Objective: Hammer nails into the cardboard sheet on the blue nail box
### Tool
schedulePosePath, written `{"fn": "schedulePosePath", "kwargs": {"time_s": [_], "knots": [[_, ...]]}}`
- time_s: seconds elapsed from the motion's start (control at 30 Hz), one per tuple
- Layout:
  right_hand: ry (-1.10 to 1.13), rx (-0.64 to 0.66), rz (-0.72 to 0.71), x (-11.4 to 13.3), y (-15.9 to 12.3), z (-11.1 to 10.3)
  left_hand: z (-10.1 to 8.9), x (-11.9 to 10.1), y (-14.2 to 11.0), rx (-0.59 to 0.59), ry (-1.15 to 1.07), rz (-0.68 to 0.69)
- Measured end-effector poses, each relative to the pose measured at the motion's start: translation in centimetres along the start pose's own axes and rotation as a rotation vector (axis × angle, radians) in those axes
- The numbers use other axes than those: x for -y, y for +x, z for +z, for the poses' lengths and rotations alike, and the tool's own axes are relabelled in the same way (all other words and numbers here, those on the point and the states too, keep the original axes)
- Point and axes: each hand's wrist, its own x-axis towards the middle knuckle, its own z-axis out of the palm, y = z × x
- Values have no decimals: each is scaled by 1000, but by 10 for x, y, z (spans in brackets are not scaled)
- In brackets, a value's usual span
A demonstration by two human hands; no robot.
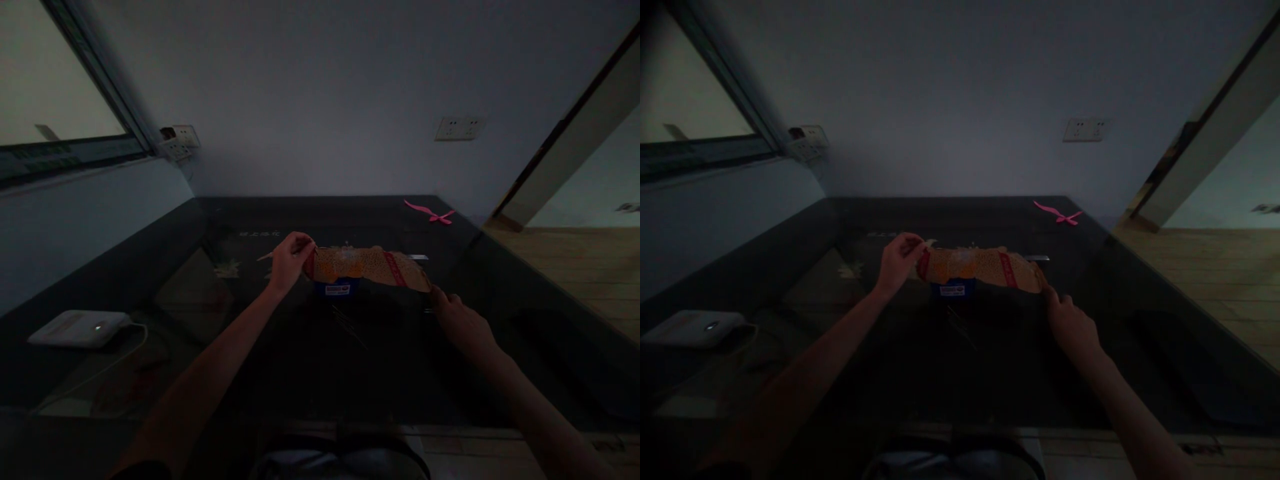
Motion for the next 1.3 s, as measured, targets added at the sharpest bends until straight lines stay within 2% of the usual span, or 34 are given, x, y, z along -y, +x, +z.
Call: {"fn": "schedulePosePath", "kwargs": {"time_s": [0.2, 0.33, 0.53, 0.63, 0.73, 0.87, 0.97, 1.07, 1.13, 1.23, 1.3], "knots": [[-62, 49, 39, -4, -2, -9, 15, 14, 3, 61, -52, -35], [-39, 91, 51, -9, -1, -4, 17, 16, 1, 97, -12, -10], [38, 59, 57, -14, 2, 6, 18, 21, -1, 103, -3, -4], [160, 36, 29, -23, 6, 15, 18, 22, -1, 106, 22, 14], [394, -4, -18, -36, 11, 23, 19, 22, -2, 122, 35, 32], [592, -24, 16, -47, 13, 23, 18, 21, -4, 133, 51, 39], [664, -31, 49, -46, 7, 10, 18, 22, -4, 143, 66, 28], [808, -44, 106, -37, -6, -13, 19, 23, -5, 144, 104, 19], [1087, -74, 119, -27, -15, -33, 19, 25, -6, 139, 139, 18], [1296, -37, 47, -12, -29, -67, 19, 26, -8, 132, 168, 16], [1315, 8, 4, -1, -36, -86, 19, 26, -8, 127, 175, 16]]}}
